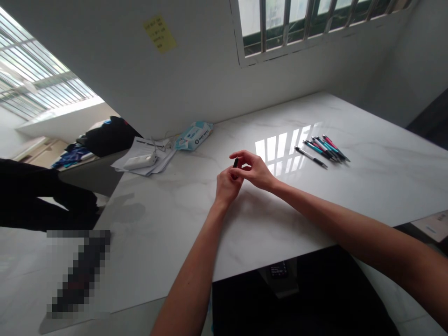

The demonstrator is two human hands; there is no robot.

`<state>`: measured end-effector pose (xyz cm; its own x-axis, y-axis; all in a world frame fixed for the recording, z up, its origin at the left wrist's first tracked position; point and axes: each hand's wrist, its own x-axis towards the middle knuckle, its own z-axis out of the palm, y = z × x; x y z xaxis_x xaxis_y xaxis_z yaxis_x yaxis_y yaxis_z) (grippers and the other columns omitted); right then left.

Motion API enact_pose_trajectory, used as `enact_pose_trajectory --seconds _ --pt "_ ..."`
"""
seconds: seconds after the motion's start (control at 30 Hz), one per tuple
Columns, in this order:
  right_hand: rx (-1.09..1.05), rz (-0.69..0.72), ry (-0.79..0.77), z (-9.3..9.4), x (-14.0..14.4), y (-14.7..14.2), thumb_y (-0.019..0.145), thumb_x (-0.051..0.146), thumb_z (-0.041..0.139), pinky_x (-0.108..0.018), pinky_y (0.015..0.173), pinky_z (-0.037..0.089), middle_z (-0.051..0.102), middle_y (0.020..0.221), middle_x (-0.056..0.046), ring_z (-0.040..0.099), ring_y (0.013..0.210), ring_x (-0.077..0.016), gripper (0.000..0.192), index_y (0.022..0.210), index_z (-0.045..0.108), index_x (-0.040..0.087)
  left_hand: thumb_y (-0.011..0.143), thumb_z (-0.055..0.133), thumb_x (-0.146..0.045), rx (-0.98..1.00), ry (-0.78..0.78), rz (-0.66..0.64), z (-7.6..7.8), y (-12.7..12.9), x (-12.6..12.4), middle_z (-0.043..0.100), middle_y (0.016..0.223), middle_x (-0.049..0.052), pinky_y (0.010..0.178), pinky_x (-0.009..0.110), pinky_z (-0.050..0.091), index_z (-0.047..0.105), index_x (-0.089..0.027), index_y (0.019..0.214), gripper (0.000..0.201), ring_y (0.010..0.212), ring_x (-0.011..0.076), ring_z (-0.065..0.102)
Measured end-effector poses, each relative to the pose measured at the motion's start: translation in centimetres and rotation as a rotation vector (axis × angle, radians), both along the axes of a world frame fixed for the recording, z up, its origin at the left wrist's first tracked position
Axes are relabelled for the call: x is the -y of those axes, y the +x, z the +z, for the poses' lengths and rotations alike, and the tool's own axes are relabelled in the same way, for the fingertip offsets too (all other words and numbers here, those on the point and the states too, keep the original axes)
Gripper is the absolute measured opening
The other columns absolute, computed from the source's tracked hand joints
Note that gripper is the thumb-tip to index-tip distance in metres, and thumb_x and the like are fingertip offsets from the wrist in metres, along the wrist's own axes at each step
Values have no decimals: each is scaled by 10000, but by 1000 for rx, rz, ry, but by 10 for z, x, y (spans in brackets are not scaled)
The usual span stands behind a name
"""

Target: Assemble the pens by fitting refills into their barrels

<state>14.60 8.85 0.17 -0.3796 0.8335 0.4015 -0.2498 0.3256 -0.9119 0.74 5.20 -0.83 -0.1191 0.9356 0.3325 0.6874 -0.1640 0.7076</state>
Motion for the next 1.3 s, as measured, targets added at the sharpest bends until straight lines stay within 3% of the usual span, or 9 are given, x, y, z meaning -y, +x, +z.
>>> enact_pose_trajectory --seconds 0.1,0.27,0.37,0.47,0.6,0.77,0.87,0.97,1.3 --pt "13 15 -20 -2 -2 0 786 262 709 -305 748 570 631 798 13 646 791 -158 346 1126 675 209 807 644 -276 9 2 -6 -1 0 0 623 634 2 592 259 385 715 -174 760 132 604 143 516" --pt "10 -1 -12 -2 -3 0 775 281 728 -291 709 561 683 976 -30 638 799 -149 386 1151 670 215 828 639 -306 -29 -4 18 -2 0 -1 551 570 -23 570 256 352 680 -167 720 180 561 123 453" --pt "28 -53 -4 -2 -3 -1 761 313 782 -285 709 545 659 880 -6 613 776 -144 366 1099 683 211 815 635 -271 -16 7 20 -3 0 -2 569 577 -19 577 256 366 673 -168 707 154 565 124 465" --pt "2 8 -20 -3 -3 -1 793 287 733 -298 731 551 664 829 6 650 770 -152 344 1118 653 206 806 642 -257 11 27 -9 -3 -1 -1 609 627 -8 601 257 391 675 -171 725 123 599 133 506" --pt "-22 24 -42 -5 -4 -2 788 277 710 -305 746 570 703 999 -34 674 801 -152 392 1161 605 216 812 635 -270 -2 10 17 -2 -1 0 560 593 -20 578 259 369 655 -177 712 138 575 128 471" --pt "-11 -18 -37 -6 -6 -2 779 341 768 -319 779 582 687 928 -14 664 812 -161 473 1204 602 218 784 618 -260 64 -5 -30 -1 -1 0 506 603 -41 591 257 361 560 -199 673 139 588 119 427" --pt "-97 -11 -70 -3 -7 -1 813 343 752 -348 850 584 726 1012 -43 693 904 -187 528 1296 575 227 750 595 -220 139 -27 -50 -2 -2 -1 393 582 -62 562 254 310 402 -220 632 226 572 109 347" --pt "-173 -42 -110 3 -9 2 817 360 773 -357 885 575 749 1033 -54 690 976 -201 540 1308 584 237 739 586 -208 215 -69 -76 -2 -3 1 305 571 -76 538 252 264 299 -231 646 302 552 103 274" --pt "-295 -237 -144 16 -24 15 843 451 770 -322 832 580 749 1010 -16 708 891 -159 434 1225 642 287 775 606 -229 276 -96 -152 -4 3 4 302 605 -71 555 235 247 315 -221 657 315 574 93 260"
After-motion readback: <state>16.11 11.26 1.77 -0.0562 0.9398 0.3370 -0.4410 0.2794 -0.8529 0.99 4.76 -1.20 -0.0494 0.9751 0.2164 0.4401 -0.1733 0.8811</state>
